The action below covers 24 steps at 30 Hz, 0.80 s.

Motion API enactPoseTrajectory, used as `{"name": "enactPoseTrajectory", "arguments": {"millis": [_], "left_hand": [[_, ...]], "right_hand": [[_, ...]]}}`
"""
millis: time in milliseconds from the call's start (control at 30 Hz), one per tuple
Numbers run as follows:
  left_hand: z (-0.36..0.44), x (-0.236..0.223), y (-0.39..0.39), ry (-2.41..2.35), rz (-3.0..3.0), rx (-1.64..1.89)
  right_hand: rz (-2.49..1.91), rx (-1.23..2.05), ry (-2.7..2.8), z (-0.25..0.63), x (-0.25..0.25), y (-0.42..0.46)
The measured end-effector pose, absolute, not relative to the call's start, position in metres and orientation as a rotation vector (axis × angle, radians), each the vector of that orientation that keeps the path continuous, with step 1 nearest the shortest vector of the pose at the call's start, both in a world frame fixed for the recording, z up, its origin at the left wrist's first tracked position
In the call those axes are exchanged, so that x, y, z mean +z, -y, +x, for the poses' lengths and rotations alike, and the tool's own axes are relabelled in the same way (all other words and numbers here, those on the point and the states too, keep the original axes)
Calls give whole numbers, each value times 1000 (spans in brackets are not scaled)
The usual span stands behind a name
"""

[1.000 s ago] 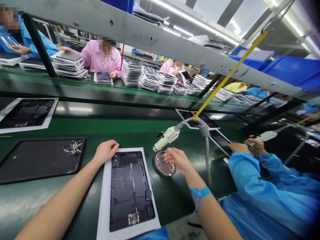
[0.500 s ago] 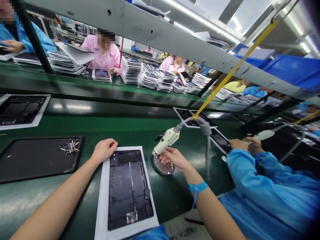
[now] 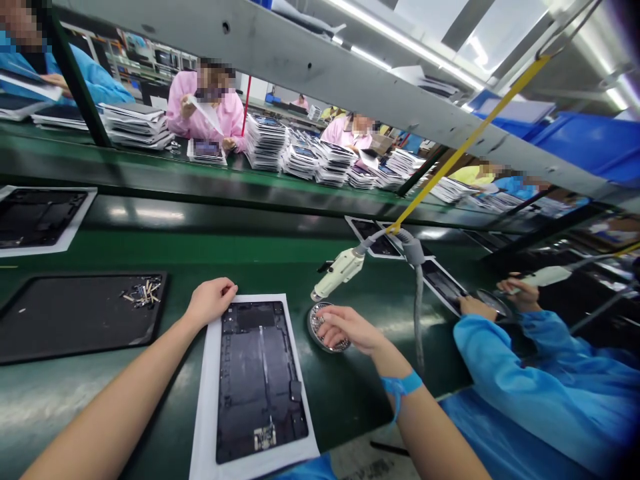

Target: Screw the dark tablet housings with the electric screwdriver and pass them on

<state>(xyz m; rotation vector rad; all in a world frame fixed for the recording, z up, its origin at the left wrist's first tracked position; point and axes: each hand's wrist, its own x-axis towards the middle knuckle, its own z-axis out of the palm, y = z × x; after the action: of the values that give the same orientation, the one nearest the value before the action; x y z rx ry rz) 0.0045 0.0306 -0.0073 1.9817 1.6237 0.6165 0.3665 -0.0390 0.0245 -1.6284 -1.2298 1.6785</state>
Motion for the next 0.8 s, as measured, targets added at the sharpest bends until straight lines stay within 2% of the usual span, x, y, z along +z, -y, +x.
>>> {"name": "enactPoseTrajectory", "arguments": {"millis": [200, 500, 567, 700, 800], "left_hand": [[5, -7, -31, -1635, 1976, 609], [4, -11, -33, -1609, 1985, 641], [4, -12, -33, -1607, 1990, 644], [5, -10, -32, -1625, 1988, 621], [4, -8, -32, -1641, 1982, 602]], "right_hand": [[-1416, 1579, 842, 362, 5, 35], [-1401, 1229, 873, 384, -7, 37], [-1482, 1062, 1070, 388, -12, 52], [-1639, 448, 1800, 384, -31, 82], [-1686, 228, 2080, 374, -43, 90]]}}
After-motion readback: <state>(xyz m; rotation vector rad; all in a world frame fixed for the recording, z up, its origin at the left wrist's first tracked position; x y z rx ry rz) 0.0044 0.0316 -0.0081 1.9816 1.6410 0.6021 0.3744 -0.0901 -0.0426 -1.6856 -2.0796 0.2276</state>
